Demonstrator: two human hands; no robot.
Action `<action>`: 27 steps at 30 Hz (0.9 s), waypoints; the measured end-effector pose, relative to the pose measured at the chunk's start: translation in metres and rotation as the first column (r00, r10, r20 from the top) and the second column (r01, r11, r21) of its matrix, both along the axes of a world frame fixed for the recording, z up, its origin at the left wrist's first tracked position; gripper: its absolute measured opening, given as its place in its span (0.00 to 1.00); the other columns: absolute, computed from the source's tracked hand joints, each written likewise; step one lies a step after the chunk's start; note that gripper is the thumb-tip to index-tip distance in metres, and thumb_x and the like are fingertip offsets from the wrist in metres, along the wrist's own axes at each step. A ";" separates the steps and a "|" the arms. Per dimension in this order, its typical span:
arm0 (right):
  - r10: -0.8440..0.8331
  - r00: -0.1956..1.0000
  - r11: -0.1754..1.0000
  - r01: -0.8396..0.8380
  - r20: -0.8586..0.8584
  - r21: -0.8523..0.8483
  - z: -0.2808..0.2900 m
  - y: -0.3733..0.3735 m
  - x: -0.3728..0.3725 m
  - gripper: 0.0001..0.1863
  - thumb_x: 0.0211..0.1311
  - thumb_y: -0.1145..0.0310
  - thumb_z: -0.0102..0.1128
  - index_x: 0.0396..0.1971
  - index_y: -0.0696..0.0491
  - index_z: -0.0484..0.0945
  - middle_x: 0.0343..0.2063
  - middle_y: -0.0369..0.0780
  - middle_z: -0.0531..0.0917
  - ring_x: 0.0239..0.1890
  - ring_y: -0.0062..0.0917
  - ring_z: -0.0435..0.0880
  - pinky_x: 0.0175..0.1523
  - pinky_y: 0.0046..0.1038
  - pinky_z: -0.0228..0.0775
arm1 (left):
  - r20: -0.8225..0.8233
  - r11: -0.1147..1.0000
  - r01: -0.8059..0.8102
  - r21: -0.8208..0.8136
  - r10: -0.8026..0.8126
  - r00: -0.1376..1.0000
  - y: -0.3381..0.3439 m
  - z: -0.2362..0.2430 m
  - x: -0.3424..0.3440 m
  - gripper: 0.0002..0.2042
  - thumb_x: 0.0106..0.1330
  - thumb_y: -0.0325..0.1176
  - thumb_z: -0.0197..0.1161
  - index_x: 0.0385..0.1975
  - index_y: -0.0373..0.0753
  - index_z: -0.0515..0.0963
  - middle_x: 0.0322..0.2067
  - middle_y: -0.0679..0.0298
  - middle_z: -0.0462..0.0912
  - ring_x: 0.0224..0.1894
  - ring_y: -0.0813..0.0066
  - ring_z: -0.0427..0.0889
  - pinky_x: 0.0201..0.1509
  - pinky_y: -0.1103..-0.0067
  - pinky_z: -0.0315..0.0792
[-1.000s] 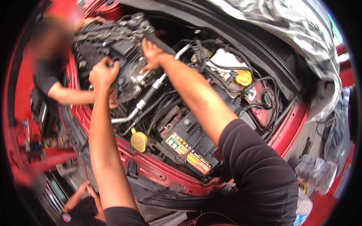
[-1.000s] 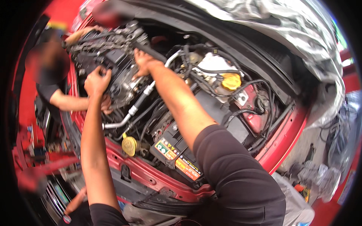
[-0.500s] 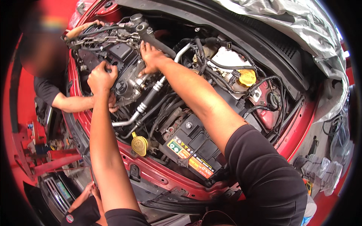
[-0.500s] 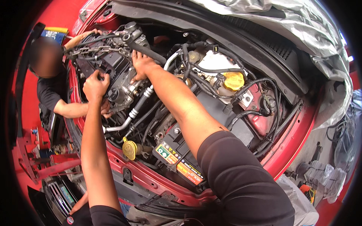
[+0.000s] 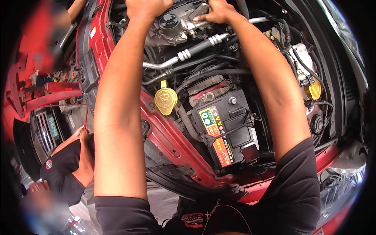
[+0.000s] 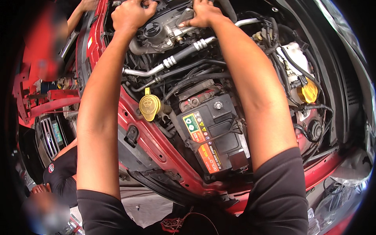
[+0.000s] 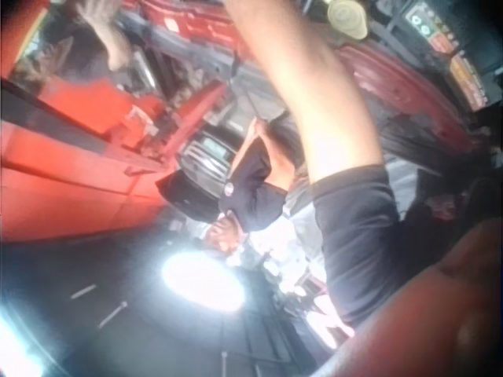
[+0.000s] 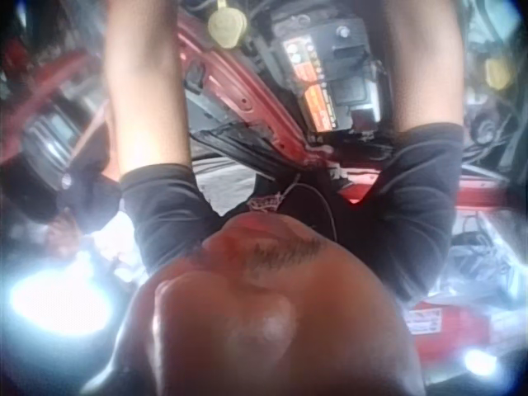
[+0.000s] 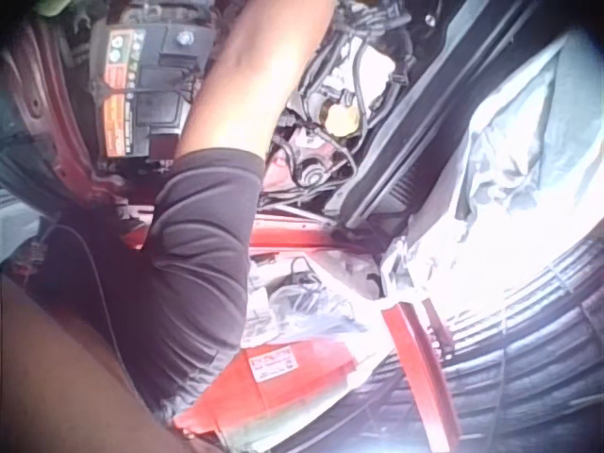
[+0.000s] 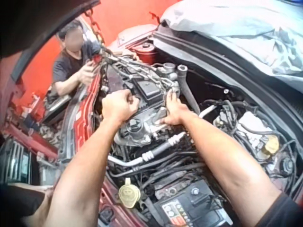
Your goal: The person works on a red car engine with the hood open, using a wrench to tighten bolts on the engine block. They adjust hoses and components within the engine bay while another person assists nearby.
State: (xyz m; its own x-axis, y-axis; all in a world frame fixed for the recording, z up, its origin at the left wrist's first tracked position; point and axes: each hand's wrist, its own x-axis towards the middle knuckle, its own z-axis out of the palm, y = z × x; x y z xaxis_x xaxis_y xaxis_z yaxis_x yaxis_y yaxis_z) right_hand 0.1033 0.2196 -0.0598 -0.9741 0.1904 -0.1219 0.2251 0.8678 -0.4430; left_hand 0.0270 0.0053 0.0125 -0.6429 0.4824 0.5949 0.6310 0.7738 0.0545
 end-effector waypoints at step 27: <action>0.047 0.996 0.993 -0.038 -0.073 0.112 -0.021 0.011 -0.013 0.87 0.38 0.26 0.79 0.78 0.64 0.27 0.78 0.63 0.44 0.79 0.56 0.54 0.78 0.47 0.58 | -0.021 0.992 -0.099 -0.076 0.097 0.995 0.003 -0.002 -0.004 0.19 0.58 0.58 0.63 0.27 0.49 0.87 0.28 0.60 0.89 0.34 0.51 0.90 0.38 0.60 0.83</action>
State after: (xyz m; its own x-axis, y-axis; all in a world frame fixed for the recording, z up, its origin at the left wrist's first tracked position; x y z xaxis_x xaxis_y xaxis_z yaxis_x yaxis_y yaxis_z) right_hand 0.0905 0.2301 -0.0811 -0.9872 0.1570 -0.0286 0.1568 0.9204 -0.3581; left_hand 0.0226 0.0080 0.0103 -0.6794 0.4624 0.5697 0.5522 0.8335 -0.0181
